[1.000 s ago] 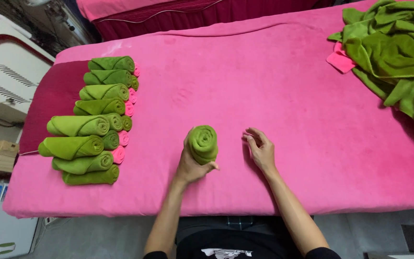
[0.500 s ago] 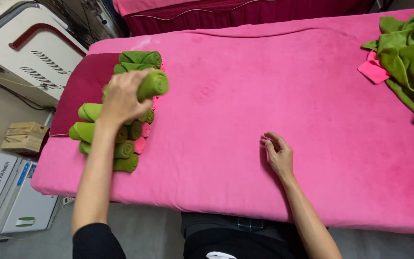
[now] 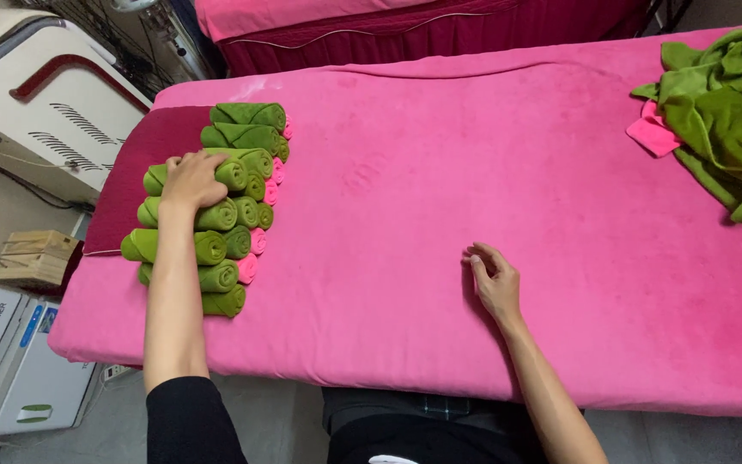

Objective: Folding a green towel into a neat roll on a spa treatment bed.

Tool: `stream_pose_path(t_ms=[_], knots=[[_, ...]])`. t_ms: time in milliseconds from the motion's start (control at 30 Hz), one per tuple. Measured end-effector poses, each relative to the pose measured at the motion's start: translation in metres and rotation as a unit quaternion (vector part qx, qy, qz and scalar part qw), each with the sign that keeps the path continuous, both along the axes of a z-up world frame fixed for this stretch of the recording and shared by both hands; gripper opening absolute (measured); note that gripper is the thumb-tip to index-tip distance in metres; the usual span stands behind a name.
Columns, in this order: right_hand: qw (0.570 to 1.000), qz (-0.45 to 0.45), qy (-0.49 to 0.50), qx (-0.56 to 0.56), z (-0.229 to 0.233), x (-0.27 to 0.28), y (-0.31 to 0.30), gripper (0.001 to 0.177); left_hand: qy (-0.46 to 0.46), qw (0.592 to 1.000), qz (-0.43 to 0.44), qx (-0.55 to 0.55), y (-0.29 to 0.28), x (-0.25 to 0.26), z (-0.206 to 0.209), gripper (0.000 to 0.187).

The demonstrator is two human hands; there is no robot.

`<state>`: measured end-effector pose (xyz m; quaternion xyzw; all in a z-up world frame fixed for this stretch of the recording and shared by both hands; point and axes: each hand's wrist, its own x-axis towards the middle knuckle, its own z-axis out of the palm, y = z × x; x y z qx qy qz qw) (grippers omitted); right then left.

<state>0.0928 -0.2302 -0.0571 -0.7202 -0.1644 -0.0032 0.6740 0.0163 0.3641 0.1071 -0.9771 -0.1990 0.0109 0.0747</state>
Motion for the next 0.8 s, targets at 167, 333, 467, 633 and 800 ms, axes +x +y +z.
stream_pose_path(t_ms=[167,333,467,633,800], knots=[[1.0,-0.002,-0.005,-0.011,0.004,-0.001,0.001,0.03,0.02,0.999,0.024,-0.029,0.001,0.003,-0.002,0.078],[1.0,0.003,0.006,-0.006,0.001,0.0,0.001,0.029,0.03,0.99,0.071,-0.121,-0.024,-0.003,0.018,0.072],[1.0,0.003,0.01,-0.01,0.004,-0.001,-0.001,0.028,0.033,0.986,0.076,-0.144,-0.029,-0.01,0.03,0.071],[1.0,0.002,0.016,-0.026,0.008,-0.002,0.0,0.028,-0.012,0.98,0.055,-0.189,-0.023,-0.011,0.024,0.06],[0.999,-0.002,0.006,-0.046,0.001,0.002,0.0,0.026,0.003,0.98,0.102,-0.172,-0.039,0.004,0.013,0.086]])
